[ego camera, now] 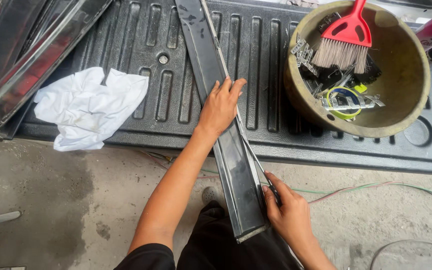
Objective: The person holds a long chrome car window trim strip on a pickup truck bed and runs a small blade along its edge, scraping residue off the strip while steadying it with the other hand. They work the blade along the length of the strip, repositioning it as they go.
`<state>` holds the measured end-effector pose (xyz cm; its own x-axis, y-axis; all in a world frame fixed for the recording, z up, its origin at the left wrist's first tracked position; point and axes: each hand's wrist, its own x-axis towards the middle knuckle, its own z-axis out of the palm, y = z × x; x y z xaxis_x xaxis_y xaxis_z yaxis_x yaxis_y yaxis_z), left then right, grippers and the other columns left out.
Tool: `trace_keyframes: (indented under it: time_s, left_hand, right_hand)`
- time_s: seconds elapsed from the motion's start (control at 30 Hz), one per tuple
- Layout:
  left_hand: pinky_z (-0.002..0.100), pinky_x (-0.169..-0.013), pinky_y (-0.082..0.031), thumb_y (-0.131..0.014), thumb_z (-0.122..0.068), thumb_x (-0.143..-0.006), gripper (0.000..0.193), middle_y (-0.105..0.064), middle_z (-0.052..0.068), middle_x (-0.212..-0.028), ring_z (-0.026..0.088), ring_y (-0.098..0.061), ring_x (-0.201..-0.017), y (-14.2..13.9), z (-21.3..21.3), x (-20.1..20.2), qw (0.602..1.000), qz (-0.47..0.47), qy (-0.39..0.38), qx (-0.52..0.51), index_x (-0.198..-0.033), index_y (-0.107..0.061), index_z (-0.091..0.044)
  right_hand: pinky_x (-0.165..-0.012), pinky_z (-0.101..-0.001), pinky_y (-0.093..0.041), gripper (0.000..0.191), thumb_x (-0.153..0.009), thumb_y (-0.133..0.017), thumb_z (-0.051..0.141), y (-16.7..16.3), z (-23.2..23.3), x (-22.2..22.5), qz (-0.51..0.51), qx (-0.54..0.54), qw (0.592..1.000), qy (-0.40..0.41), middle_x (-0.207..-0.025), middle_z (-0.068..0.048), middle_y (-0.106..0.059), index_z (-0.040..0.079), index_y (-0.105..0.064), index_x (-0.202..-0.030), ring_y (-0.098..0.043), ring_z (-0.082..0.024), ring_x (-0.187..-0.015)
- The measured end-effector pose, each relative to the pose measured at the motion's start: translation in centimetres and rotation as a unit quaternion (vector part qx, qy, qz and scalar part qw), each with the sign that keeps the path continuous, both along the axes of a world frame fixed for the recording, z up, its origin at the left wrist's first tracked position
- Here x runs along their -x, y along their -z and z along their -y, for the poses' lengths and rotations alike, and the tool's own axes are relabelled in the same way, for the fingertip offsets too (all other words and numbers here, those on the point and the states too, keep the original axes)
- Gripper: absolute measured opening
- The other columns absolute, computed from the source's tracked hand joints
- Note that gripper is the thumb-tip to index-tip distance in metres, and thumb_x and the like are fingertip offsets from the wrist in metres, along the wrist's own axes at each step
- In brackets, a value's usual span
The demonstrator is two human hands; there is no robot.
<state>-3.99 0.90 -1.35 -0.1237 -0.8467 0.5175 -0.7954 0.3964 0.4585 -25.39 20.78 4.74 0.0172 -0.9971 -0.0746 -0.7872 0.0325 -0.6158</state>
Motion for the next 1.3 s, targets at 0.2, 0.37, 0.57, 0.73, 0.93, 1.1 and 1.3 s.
trace_keyframes:
  time_s: [0.2, 0.37, 0.57, 0.73, 0.93, 1.1, 1.3]
  left_hand:
    - [0.057, -0.113, -0.042, -0.056, -0.002, -0.098, 0.039, -0.064, 0.024, -0.112, 0.044, -0.065, -0.118, 0.4, -0.1, 0.0, 1.000, 0.028, -0.012, 0.007, -0.137, -0.053, -0.007]
    - [0.061, -0.113, -0.040, -0.059, 0.001, -0.095, 0.042, -0.064, 0.021, -0.110, 0.041, -0.068, -0.114, 0.4, -0.2, 0.0, 0.999, 0.037, -0.031, 0.016, -0.136, -0.053, -0.008]
    - [0.051, -0.110, -0.048, -0.058, 0.008, -0.089, 0.054, -0.062, 0.019, -0.107, 0.039, -0.071, -0.099, 0.4, -0.2, 0.0, 0.999, 0.040, -0.033, 0.000, -0.140, -0.052, -0.009]
    - [0.047, -0.104, -0.054, -0.057, 0.008, -0.087, 0.056, -0.061, 0.018, -0.106, 0.042, -0.071, -0.094, 1.0, 0.2, 0.1, 0.998, 0.031, -0.049, 0.010, -0.140, -0.052, -0.009]
    - [0.049, -0.082, -0.059, -0.062, -0.008, -0.101, 0.034, -0.063, 0.017, -0.102, 0.046, -0.070, -0.091, 1.7, 0.9, -0.1, 0.998, -0.013, -0.051, -0.016, -0.133, -0.053, -0.012]
    - [0.047, -0.074, -0.060, -0.062, -0.007, -0.097, 0.036, -0.064, 0.017, -0.098, 0.043, -0.071, -0.089, 1.7, 1.2, -0.3, 0.997, -0.051, -0.050, -0.006, -0.131, -0.052, -0.013]
    - [0.047, -0.073, -0.060, -0.063, -0.003, -0.096, 0.042, -0.064, 0.017, -0.099, 0.042, -0.072, -0.088, 1.8, 1.2, -0.4, 0.997, -0.060, -0.056, -0.011, -0.135, -0.052, -0.014]
  right_hand:
    - [-0.058, -0.0477, -0.054, 0.034, -0.093, -0.066, 0.022, -1.3, 1.0, -1.0, -0.054, 0.071, 0.994, -0.064, -0.090, -0.015, -0.076, 0.016, -0.070, -0.126, -0.071, -0.038, -0.066]
    - [-0.060, -0.0485, -0.054, 0.035, -0.094, -0.065, 0.024, -1.9, 2.4, -1.5, -0.096, 0.054, 0.992, -0.068, -0.085, -0.012, -0.075, 0.018, -0.070, -0.129, -0.070, -0.038, -0.066]
    - [-0.061, -0.0481, -0.054, 0.035, -0.093, -0.065, 0.024, -2.8, 3.3, -1.5, -0.114, 0.063, 0.988, -0.079, -0.085, -0.013, -0.075, 0.018, -0.072, -0.127, -0.071, -0.038, -0.066]
    - [-0.061, -0.0478, -0.054, 0.033, -0.094, -0.066, 0.023, -3.4, 4.2, -1.3, -0.130, 0.061, 0.985, -0.099, -0.084, -0.014, -0.075, 0.018, -0.074, -0.125, -0.069, -0.038, -0.064]
    - [-0.056, -0.0463, -0.049, 0.032, -0.092, -0.069, 0.022, -3.9, 5.0, -1.1, -0.106, 0.063, 0.988, -0.097, -0.068, -0.019, -0.067, 0.016, -0.077, -0.123, -0.064, -0.037, -0.055]
    - [-0.048, -0.0426, -0.045, 0.033, -0.091, -0.069, 0.020, -5.0, 6.0, -1.0, -0.092, -0.013, 0.993, -0.075, -0.056, -0.021, -0.062, 0.017, -0.074, -0.123, -0.058, -0.034, -0.039]
    - [-0.056, -0.0480, -0.049, 0.034, -0.092, -0.068, 0.020, -4.7, 5.7, -1.2, -0.141, 0.068, 0.978, -0.140, -0.069, -0.020, -0.068, 0.016, -0.075, -0.125, -0.065, -0.039, -0.057]
